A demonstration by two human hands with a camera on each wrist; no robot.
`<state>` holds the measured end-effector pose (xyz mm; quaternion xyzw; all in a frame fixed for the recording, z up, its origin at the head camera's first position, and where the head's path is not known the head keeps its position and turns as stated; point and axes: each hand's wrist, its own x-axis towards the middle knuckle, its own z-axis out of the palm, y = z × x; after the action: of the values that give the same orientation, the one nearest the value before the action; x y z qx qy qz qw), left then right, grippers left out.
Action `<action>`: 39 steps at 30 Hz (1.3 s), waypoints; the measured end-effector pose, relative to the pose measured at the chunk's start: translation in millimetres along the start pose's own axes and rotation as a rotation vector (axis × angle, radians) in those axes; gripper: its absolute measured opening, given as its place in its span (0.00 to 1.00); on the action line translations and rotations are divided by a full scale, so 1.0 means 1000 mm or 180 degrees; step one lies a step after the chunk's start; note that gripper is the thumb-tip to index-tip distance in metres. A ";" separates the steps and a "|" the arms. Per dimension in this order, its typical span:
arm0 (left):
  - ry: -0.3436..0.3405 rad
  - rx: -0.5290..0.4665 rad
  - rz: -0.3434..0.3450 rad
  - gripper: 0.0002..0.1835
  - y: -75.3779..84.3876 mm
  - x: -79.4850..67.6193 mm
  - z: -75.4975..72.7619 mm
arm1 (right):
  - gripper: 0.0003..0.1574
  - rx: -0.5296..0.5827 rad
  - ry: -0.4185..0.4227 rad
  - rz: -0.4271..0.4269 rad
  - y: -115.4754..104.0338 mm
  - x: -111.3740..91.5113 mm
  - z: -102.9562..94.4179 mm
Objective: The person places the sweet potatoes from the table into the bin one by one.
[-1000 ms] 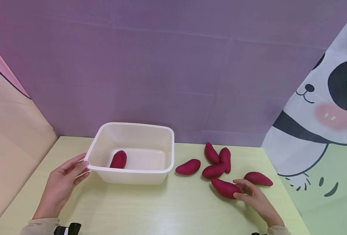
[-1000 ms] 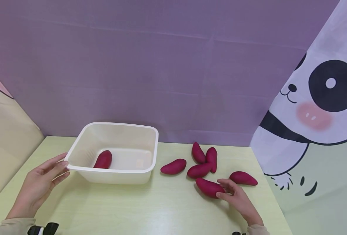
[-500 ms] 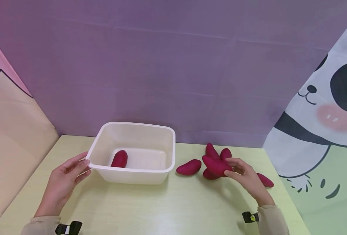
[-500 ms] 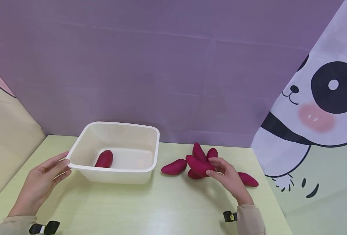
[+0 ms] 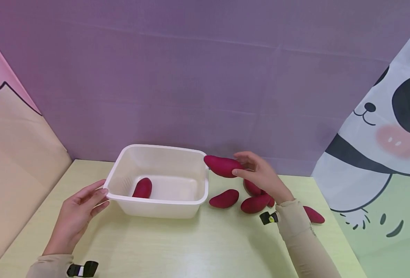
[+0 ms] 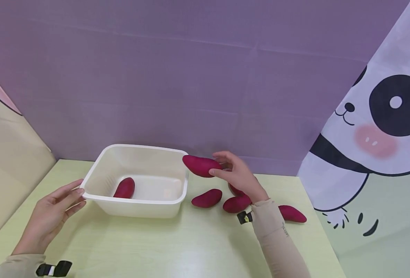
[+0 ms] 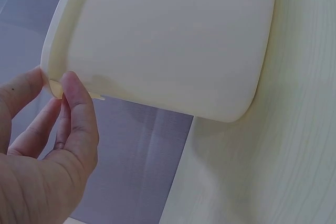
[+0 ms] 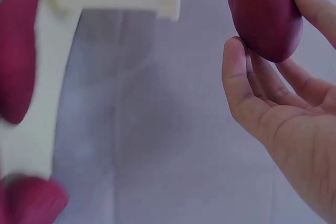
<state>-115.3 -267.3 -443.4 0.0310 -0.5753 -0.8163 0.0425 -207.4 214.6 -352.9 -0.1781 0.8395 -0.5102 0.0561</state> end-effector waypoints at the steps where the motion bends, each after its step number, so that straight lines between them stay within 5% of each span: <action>1: 0.0002 -0.0003 -0.0005 0.19 0.000 0.000 0.000 | 0.32 0.0020 -0.0047 -0.0011 -0.006 0.007 0.004; 11: 0.0033 -0.0013 -0.0013 0.19 0.001 -0.001 0.002 | 0.30 0.0066 -0.0475 -0.0370 -0.058 0.081 0.048; 19: 0.0057 0.0029 -0.0040 0.19 0.003 -0.005 0.004 | 0.32 0.0144 -0.0756 -0.0309 -0.070 0.123 0.101; 29: 0.0077 0.0030 -0.0005 0.19 0.001 -0.006 0.008 | 0.28 -0.0104 -0.1136 0.0095 -0.065 0.146 0.150; 39: 0.0081 0.0081 0.0001 0.19 0.000 -0.008 0.013 | 0.28 -0.0564 -0.1315 0.0288 -0.043 0.148 0.176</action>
<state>-109.0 -254.3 -439.4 0.0418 -0.5850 -0.8084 0.0495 -286.3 -3.8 -385.4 -0.2452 0.8589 -0.3841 0.2338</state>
